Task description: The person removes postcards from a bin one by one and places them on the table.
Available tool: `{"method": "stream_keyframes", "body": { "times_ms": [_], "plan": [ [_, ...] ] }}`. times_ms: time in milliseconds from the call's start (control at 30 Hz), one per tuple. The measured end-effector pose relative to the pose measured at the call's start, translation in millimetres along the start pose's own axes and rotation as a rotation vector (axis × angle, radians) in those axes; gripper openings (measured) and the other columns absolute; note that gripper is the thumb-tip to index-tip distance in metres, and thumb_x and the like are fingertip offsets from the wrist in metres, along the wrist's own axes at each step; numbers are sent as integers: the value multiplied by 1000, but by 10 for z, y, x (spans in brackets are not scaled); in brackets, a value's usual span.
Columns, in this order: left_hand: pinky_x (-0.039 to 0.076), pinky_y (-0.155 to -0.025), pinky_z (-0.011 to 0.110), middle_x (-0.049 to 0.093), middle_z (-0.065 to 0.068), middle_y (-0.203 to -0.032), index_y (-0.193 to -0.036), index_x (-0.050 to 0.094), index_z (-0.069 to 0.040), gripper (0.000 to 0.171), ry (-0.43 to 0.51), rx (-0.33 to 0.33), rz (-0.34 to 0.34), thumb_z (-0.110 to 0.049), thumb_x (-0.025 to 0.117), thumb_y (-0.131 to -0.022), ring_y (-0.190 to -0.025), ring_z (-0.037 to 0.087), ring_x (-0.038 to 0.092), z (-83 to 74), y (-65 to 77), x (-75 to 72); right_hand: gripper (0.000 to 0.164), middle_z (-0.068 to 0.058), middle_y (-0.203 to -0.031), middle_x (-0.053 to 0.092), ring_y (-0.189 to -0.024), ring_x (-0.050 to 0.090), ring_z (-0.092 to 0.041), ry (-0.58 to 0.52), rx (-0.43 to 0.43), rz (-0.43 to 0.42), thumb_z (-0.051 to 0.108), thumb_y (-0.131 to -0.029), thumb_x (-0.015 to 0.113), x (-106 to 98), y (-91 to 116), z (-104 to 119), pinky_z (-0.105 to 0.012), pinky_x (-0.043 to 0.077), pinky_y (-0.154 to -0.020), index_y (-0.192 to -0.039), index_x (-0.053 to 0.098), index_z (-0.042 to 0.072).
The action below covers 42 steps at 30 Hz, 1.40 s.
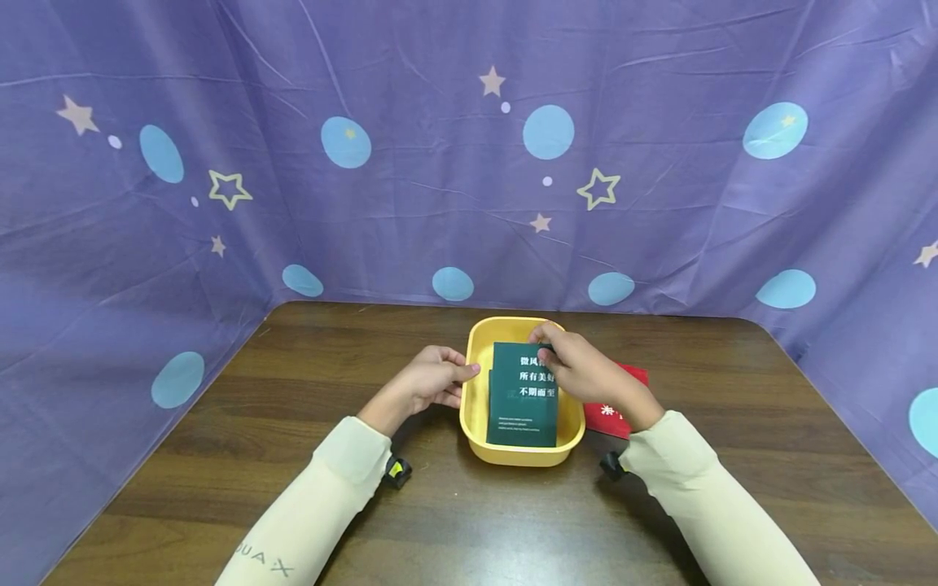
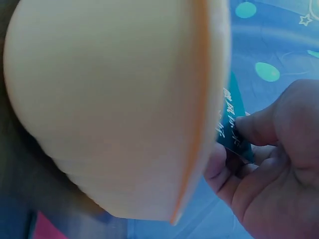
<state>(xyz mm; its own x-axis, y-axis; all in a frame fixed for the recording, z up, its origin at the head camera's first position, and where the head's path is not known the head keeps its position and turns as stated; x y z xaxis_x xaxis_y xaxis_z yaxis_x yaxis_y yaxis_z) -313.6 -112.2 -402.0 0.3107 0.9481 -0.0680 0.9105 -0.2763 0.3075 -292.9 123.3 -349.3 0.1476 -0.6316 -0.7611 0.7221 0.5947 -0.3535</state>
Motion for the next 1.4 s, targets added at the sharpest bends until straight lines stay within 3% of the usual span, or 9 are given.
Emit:
{"method": "stream_keyframes", "body": {
  "times_ms": [267, 600, 800, 1000, 1200, 1400],
  "plan": [
    [58, -50, 28, 61, 13, -80, -106, 47, 1, 26, -2, 1, 3, -11, 67, -93, -53, 14, 58, -4, 15, 3, 13, -6, -93, 57, -82, 55, -17, 20, -53, -112, -4, -99, 50, -220, 40, 85, -31, 51, -70, -111, 49, 2],
    [59, -51, 28, 61, 15, -81, -108, 48, 2, 28, -8, 3, 15, -12, 67, -93, -53, 14, 59, 2, 9, -12, 11, -8, -91, 62, -78, 60, -17, -16, -24, -221, -1, -101, 47, -633, 183, 105, -29, 54, -67, -111, 50, 1],
    [59, -52, 29, 62, 17, -84, -108, 48, 2, 29, -10, 1, 17, -12, 68, -93, -56, 16, 60, 3, 15, -11, 12, -11, -92, 62, -78, 57, -19, 73, -10, -334, -2, -101, 47, -899, 294, 32, -25, 47, -68, -113, 49, -1],
    [59, -53, 29, 62, 17, -84, -109, 48, 2, 29, -12, -1, 10, -12, 67, -93, -55, 16, 59, 2, 12, -12, 14, -15, -96, 62, -80, 55, -23, 167, 68, -384, -3, -101, 46, -1092, 403, -117, -31, 44, -70, -115, 47, -3],
    [59, -53, 30, 62, 16, -85, -109, 48, 2, 29, -16, 4, 4, -13, 67, -93, -55, 16, 60, 15, 3, -11, 17, -22, -106, 60, -90, 55, -32, 193, 204, -370, -1, -101, 43, -1165, 477, -305, -45, 44, -79, -118, 47, -3],
    [59, -53, 29, 62, 17, -87, -109, 49, 3, 28, -17, 6, 1, -12, 67, -93, -57, 16, 60, 21, -3, -9, 17, -24, -103, 59, -91, 54, -35, 207, 274, -333, -2, -101, 41, -1201, 569, -532, -45, 44, -78, -116, 46, -4]
  ]
}}
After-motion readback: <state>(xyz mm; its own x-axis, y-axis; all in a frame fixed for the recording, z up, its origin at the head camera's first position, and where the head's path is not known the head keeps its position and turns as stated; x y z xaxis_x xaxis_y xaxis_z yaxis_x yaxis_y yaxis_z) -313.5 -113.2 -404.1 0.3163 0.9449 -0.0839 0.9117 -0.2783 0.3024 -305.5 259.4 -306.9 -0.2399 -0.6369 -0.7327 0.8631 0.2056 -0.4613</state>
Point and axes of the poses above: each hand's wrist, its own y-axis away from the middle knuckle, its own x-axis out of the palm, z = x × y, the point moved 3 cm from there along -y, towards the middle knuckle
